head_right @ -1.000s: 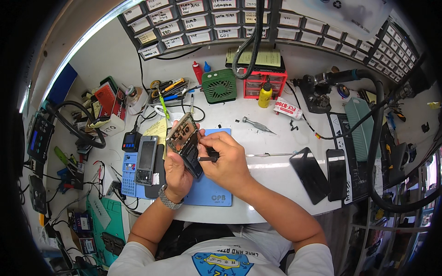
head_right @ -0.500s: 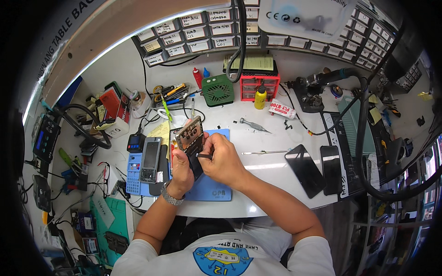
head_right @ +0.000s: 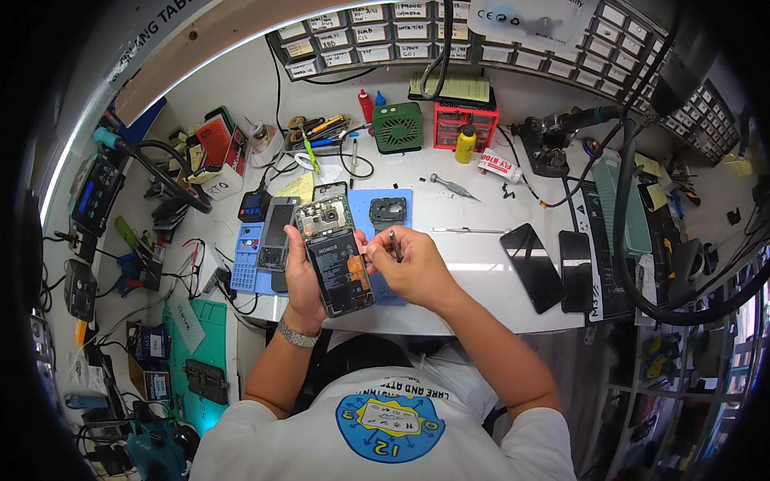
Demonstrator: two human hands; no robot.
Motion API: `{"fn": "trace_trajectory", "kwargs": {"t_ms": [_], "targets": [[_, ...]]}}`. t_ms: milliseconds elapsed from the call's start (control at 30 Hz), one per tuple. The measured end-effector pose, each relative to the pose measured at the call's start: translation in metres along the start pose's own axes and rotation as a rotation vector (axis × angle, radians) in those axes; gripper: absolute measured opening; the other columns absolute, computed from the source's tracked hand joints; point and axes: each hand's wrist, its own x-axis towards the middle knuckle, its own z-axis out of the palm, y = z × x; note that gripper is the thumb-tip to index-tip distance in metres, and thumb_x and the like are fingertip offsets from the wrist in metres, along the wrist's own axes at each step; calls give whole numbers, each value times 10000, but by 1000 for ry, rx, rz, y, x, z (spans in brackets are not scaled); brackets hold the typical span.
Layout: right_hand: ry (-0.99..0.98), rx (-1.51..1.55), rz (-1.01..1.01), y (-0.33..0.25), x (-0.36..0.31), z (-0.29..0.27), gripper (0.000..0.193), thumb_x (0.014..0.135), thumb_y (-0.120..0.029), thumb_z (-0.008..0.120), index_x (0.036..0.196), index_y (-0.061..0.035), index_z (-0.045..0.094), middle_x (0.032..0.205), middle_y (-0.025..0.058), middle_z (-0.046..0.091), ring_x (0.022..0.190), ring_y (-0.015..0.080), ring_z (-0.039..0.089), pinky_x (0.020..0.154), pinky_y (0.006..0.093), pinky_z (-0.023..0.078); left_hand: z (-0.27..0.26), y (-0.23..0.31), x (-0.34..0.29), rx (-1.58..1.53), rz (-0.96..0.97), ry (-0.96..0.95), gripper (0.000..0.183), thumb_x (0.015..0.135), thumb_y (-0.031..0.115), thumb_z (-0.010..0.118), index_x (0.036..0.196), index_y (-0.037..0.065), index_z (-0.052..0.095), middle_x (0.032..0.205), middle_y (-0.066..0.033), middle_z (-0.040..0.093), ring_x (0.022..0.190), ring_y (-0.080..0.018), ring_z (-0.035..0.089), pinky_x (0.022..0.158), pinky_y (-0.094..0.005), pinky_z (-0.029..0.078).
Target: The person disassembles a smartphone by removing screws from the back cover, prying off the cover, and detaching the battery. The person uses a screwdriver and a prying tool to separate components and places them on the workbench.
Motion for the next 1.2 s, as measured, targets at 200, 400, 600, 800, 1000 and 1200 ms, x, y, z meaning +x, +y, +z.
{"fn": "trace_trajectory", "kwargs": {"t_ms": [200,400,600,800,1000,1200], "targets": [[190,-654,-570,11,-46,41,205,929,-87,799,1052,37,691,977,188,668,823,365,716,723,415,603,-21,-33,-28,187,268,35,924,1069,795,229,1569,37,408,1389,-209,645,1212,-292,711,975,-462,644],[328,-808,-664,41,-49,46,109,937,11,720,1022,38,659,935,193,681,758,343,700,678,416,585,-15,-49,-41,418,365,14,941,1059,790,276,1570,14,422,1400,-212,647,1224,-299,710,1059,-457,603],[129,-314,-92,27,-54,22,99,1002,-41,677,949,36,644,903,135,748,740,179,710,644,331,561,-5,-32,-42,133,126,33,905,1090,773,226,1489,6,494,1260,-210,709,1054,-289,764,939,-438,655],[90,-46,-92,19,-52,8,104,984,-66,753,961,36,753,846,82,754,753,115,705,663,272,557,-3,-19,-41,-173,-89,38,931,1082,795,205,1427,10,567,1224,-210,718,999,-307,768,869,-475,674],[264,-621,-561,33,-74,31,152,806,-30,856,930,13,777,972,154,740,839,289,746,736,378,620,-10,-42,-44,43,150,103,884,1074,789,255,1538,64,461,1321,-219,679,1082,-303,737,909,-459,657],[311,-697,-623,47,-72,35,184,785,6,852,946,21,764,988,158,732,869,317,747,751,392,625,-21,-59,-48,114,234,19,915,1060,788,288,1607,60,379,1422,-217,620,1202,-306,675,1001,-466,616]]}}
